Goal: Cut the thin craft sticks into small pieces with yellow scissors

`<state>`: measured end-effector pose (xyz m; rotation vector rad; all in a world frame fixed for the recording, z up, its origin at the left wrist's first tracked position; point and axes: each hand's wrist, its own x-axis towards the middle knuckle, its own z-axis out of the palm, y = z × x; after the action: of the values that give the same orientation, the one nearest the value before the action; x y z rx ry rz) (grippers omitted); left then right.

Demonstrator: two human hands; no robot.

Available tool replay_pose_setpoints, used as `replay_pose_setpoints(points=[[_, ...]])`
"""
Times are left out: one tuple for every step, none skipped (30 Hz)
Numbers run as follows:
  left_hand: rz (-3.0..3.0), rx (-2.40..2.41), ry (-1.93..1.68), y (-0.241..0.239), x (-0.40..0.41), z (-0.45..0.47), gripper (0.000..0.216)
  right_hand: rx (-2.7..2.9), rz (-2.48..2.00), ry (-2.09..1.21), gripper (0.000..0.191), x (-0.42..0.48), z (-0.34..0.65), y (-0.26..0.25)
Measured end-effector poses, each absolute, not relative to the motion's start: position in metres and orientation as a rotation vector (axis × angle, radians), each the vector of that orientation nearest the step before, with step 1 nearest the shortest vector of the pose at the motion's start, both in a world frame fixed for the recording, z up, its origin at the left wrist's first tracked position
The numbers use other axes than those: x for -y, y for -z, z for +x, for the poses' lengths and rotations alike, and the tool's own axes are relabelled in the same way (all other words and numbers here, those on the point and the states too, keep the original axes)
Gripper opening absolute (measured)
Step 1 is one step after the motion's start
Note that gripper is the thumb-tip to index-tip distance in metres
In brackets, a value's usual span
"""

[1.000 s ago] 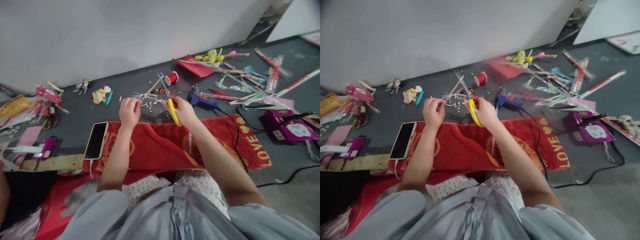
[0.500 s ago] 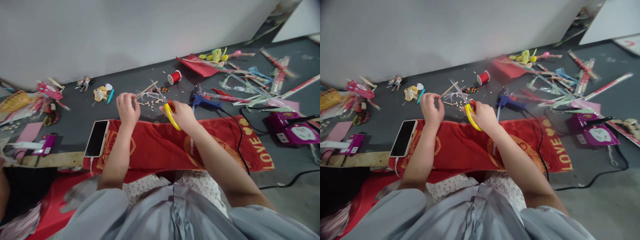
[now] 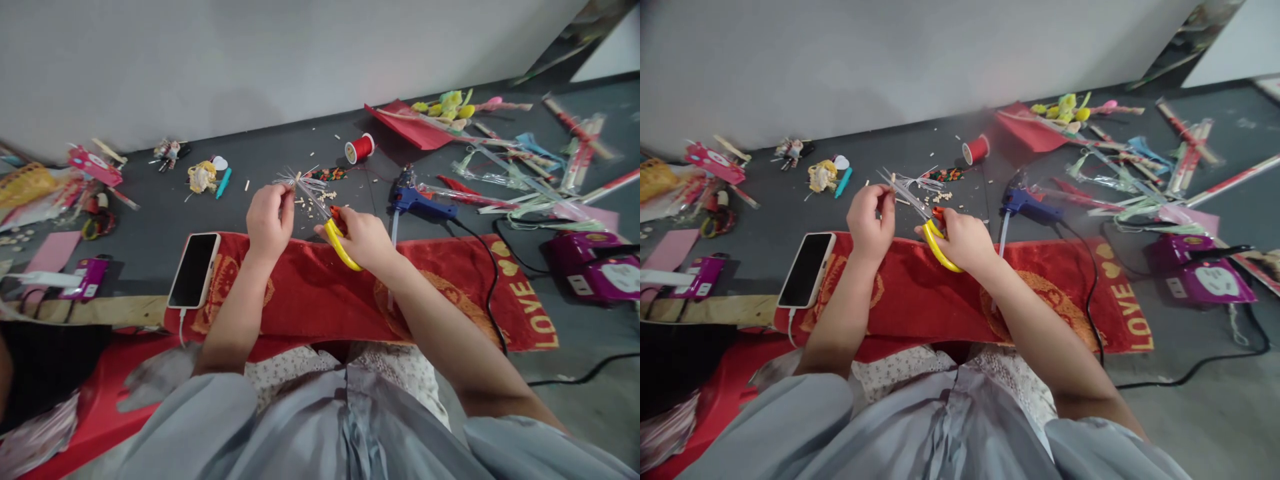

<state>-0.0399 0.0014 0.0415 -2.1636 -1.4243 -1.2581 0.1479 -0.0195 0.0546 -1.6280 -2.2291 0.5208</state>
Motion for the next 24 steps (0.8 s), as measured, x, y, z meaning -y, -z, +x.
replay_pose_setpoints(points=[[-2.151,1.431,1.271,-0.042,-0.001,-0.040,0.024,2.229,-1.625,-0.523,0.043,0.020,0.148,-0.055],[-2.139,1.436,1.290,-0.042,0.000,-0.040,0.025,2.228,-1.619,-0.524,0.043,0.020,0.148,-0.056],[-2.129,1.444,1.315,-0.043,0.001,-0.039,0.026,2.230,-1.611,-0.522,0.042,0.020,0.149,-0.056],[-2.119,1.456,1.341,-0.043,0.002,-0.039,0.026,2.234,-1.604,-0.519,0.042,0.020,0.149,-0.056],[-2.104,1.471,1.366,-0.044,0.003,-0.039,0.028,2.241,-1.599,-0.515,0.043,0.020,0.149,-0.056],[-2.088,1.482,1.384,-0.045,0.003,-0.039,0.029,2.250,-1.597,-0.510,0.043,0.020,0.149,-0.056],[-2.076,1.484,1.391,-0.045,0.004,-0.038,0.030,2.260,-1.598,-0.505,0.044,0.020,0.150,-0.056],[-2.073,1.477,1.388,-0.045,0.004,-0.038,0.030,2.268,-1.602,-0.501,0.045,0.020,0.150,-0.055],[-2.078,1.465,1.377,-0.045,0.004,-0.038,0.031,2.273,-1.607,-0.499,0.045,0.019,0.150,-0.054],[-2.090,1.454,1.363,-0.044,0.003,-0.038,0.031,2.276,-1.612,-0.499,0.046,0.019,0.150,-0.054],[-2.105,1.450,1.348,-0.044,0.003,-0.037,0.032,2.275,-1.616,-0.500,0.047,0.018,0.150,-0.053],[-2.121,1.455,1.337,-0.044,0.003,-0.037,0.032,2.274,-1.621,-0.503,0.047,0.018,0.151,-0.053],[-2.134,1.471,1.328,-0.044,0.003,-0.037,0.033,2.272,-1.625,-0.507,0.047,0.018,0.151,-0.052],[-2.140,1.493,1.321,-0.044,0.002,-0.036,0.033,2.271,-1.625,-0.511,0.047,0.017,0.151,-0.052],[-2.145,1.517,1.314,-0.044,0.003,-0.035,0.034,2.271,-1.623,-0.518,0.047,0.017,0.152,-0.052],[-2.151,1.536,1.302,-0.045,0.003,-0.035,0.035,2.273,-1.617,-0.527,0.047,0.017,0.152,-0.052],[-2.159,1.549,1.287,-0.045,0.004,-0.034,0.035,2.276,-1.609,-0.536,0.048,0.017,0.152,-0.052],[-2.168,1.558,1.269,-0.046,0.005,-0.033,0.036,2.280,-1.596,-0.546,0.048,0.017,0.152,-0.052],[-2.182,1.563,1.251,-0.047,0.006,-0.032,0.036,2.282,-1.583,-0.554,0.048,0.017,0.152,-0.052],[-2.199,1.567,1.232,-0.048,0.007,-0.031,0.036,2.285,-1.568,-0.561,0.048,0.017,0.152,-0.051],[-2.219,1.569,1.216,-0.049,0.008,-0.029,0.036,2.286,-1.554,-0.566,0.048,0.017,0.152,-0.051],[-2.237,1.572,1.204,-0.049,0.009,-0.028,0.035,2.287,-1.540,-0.568,0.048,0.017,0.152,-0.051],[-2.250,1.573,1.198,-0.050,0.010,-0.027,0.035,2.286,-1.529,-0.569,0.048,0.017,0.153,-0.050],[-2.259,1.570,1.195,-0.050,0.011,-0.026,0.034,2.285,-1.518,-0.571,0.048,0.017,0.153,-0.050]])
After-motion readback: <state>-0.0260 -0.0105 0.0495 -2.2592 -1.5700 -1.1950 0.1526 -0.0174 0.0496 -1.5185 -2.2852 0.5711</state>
